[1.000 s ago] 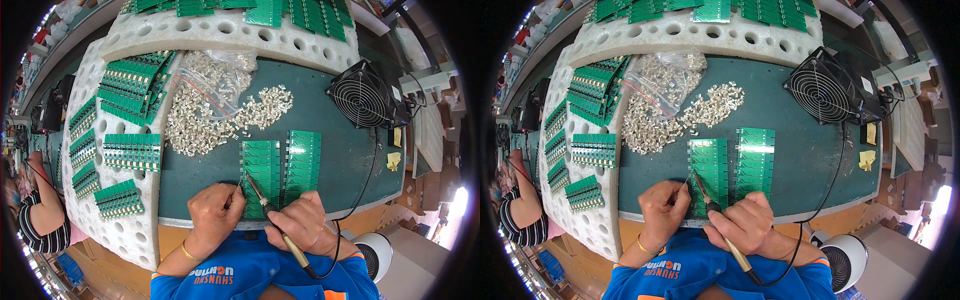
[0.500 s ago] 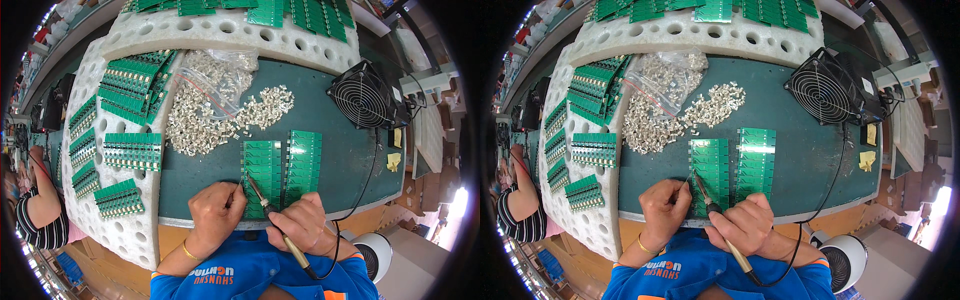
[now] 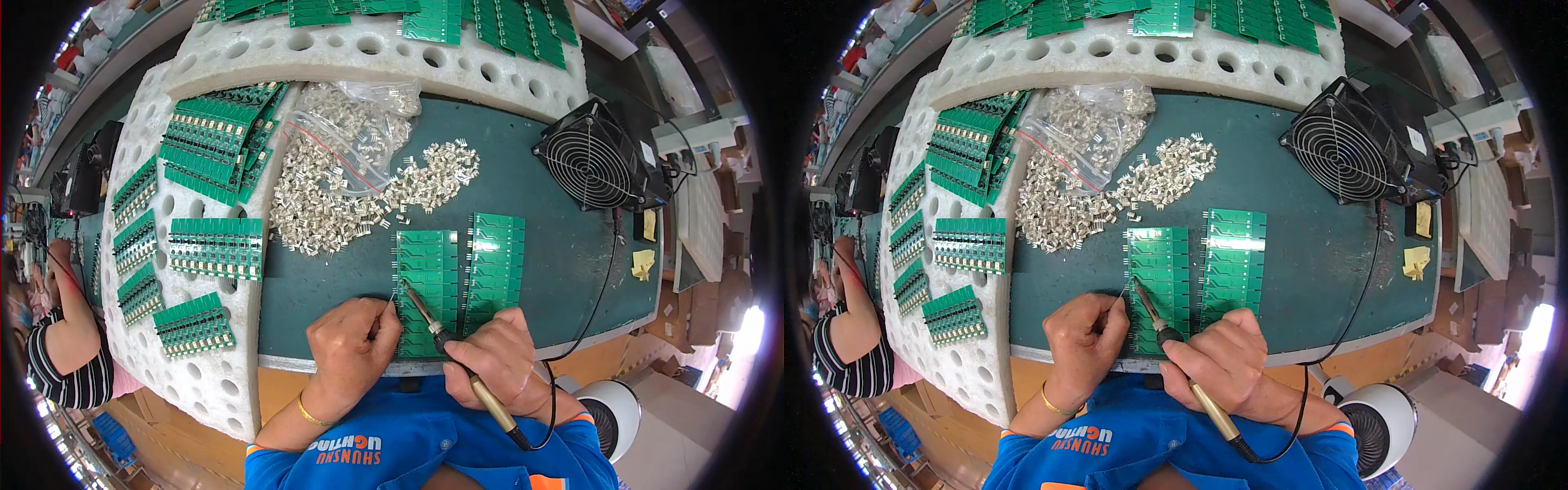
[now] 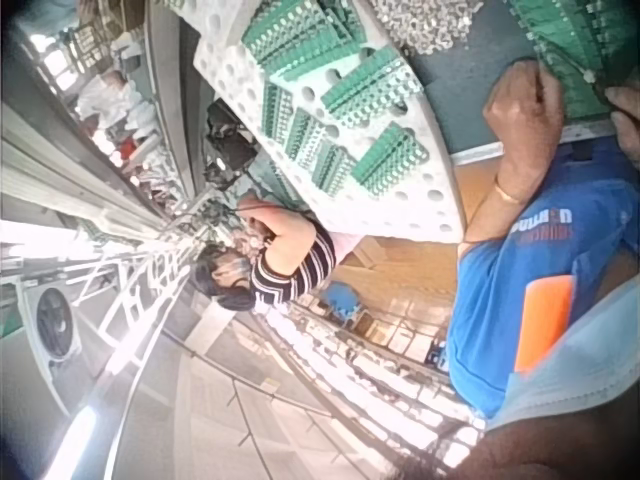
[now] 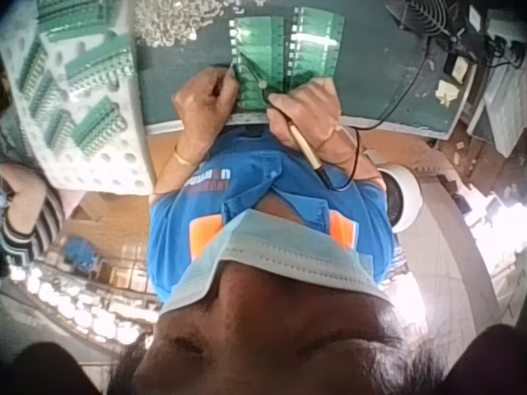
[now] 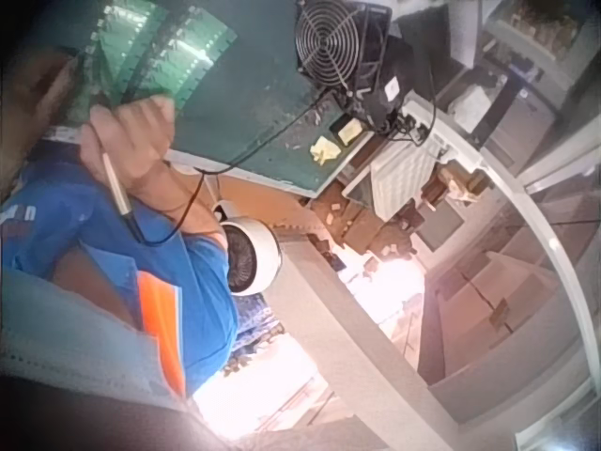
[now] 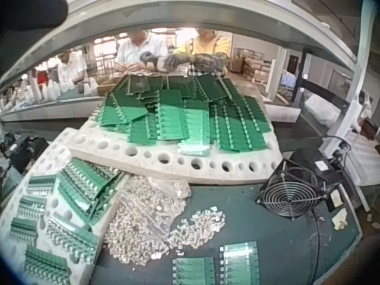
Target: The person solders pins onto a circuit board strip using a soldering iron and solder wire, places the finished strip onto a stack of circuit boards, and solders pins onto another circuit board strip.
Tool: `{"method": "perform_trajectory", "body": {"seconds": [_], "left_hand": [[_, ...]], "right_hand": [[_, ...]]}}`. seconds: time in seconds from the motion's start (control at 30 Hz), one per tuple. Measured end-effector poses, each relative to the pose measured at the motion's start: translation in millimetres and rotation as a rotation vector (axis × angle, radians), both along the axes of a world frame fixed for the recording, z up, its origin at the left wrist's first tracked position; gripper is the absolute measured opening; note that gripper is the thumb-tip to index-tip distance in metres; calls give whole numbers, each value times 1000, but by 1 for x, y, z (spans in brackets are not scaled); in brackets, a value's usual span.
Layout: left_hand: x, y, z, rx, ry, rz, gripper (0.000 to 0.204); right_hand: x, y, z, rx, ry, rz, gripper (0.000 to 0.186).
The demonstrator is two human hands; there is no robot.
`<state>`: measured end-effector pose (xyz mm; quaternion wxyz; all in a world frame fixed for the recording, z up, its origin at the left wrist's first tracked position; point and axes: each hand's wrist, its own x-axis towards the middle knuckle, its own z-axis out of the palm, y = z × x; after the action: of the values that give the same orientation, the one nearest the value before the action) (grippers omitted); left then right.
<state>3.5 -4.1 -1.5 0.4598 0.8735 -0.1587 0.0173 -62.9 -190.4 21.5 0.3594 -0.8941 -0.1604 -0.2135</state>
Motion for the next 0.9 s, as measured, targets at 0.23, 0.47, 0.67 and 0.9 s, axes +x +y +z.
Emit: {"method": "perform_trajectory", "body": {"seconds": [0.23, 0.47, 0.67, 0.9], "left_hand": [[0, 0, -1, 30, -20, -14, 7], [0, 2, 0, 35, -16, -18, 7], [1, 2, 3, -15, 30, 4, 11], [-2, 7, 5, -24, -9, -16, 7]], "right_hand": [[1, 3, -3, -30, -34, -6, 27], [1, 3, -2, -92, -56, 21, 28], [1, 2, 2, -60, -52, -16, 27], [0, -2, 7, -33, -26, -7, 26]]}}
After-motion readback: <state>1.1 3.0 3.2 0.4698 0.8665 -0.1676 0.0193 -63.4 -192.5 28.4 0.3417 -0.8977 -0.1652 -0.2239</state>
